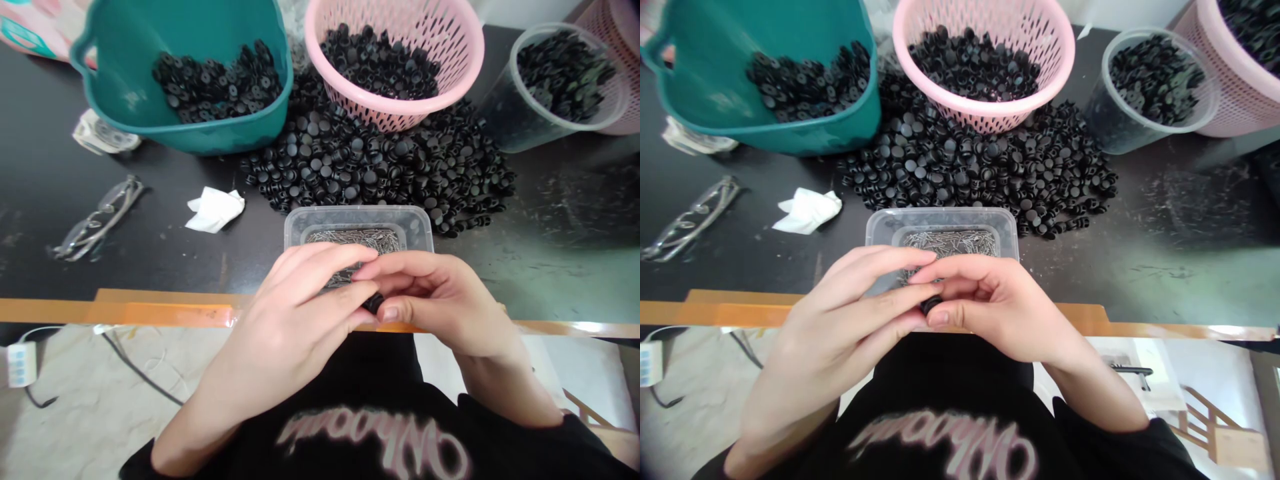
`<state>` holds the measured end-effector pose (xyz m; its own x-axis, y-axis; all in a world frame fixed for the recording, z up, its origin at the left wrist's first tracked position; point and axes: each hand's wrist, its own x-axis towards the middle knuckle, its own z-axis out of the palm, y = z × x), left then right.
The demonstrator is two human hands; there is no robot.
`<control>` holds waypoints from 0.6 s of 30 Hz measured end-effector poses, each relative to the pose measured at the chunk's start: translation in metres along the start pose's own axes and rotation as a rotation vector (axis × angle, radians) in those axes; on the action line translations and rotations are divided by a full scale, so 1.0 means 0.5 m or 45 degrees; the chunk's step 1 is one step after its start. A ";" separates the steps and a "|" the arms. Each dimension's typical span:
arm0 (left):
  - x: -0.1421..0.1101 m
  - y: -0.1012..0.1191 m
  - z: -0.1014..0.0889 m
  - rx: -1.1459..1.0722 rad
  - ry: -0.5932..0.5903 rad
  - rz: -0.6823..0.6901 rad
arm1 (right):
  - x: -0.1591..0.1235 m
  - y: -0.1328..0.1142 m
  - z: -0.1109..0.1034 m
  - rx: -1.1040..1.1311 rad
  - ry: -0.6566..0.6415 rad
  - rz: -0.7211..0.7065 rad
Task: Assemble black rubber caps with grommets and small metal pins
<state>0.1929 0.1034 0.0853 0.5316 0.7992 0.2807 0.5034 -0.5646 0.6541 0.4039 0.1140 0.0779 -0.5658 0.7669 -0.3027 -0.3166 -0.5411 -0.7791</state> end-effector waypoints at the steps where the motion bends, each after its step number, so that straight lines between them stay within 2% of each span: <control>1: -0.001 0.000 0.002 -0.009 0.008 -0.014 | 0.000 0.003 0.001 -0.011 0.025 -0.013; 3: -0.003 0.003 0.006 -0.061 0.012 -0.058 | 0.001 0.007 0.003 -0.028 0.065 -0.071; 5: -0.004 0.010 0.011 -0.179 -0.047 -0.141 | 0.001 0.008 0.005 -0.044 0.088 -0.153; 7: -0.003 0.019 0.018 -0.379 -0.135 -0.252 | 0.001 0.007 0.008 -0.072 0.089 -0.219; 9: 0.000 0.029 0.030 -0.624 -0.154 -0.363 | -0.001 0.006 0.013 -0.119 0.083 -0.251; 14: 0.013 0.042 0.056 -1.097 0.099 -0.579 | 0.005 0.000 0.021 -0.358 0.132 -0.320; 18: 0.015 0.045 0.050 -1.244 0.196 -0.620 | 0.020 -0.014 0.030 -0.442 0.039 -0.316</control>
<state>0.2252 0.0915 0.0845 0.2976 0.9474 -0.1180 -0.1555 0.1701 0.9731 0.3889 0.1204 0.0883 -0.4800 0.8721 -0.0945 -0.1627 -0.1944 -0.9673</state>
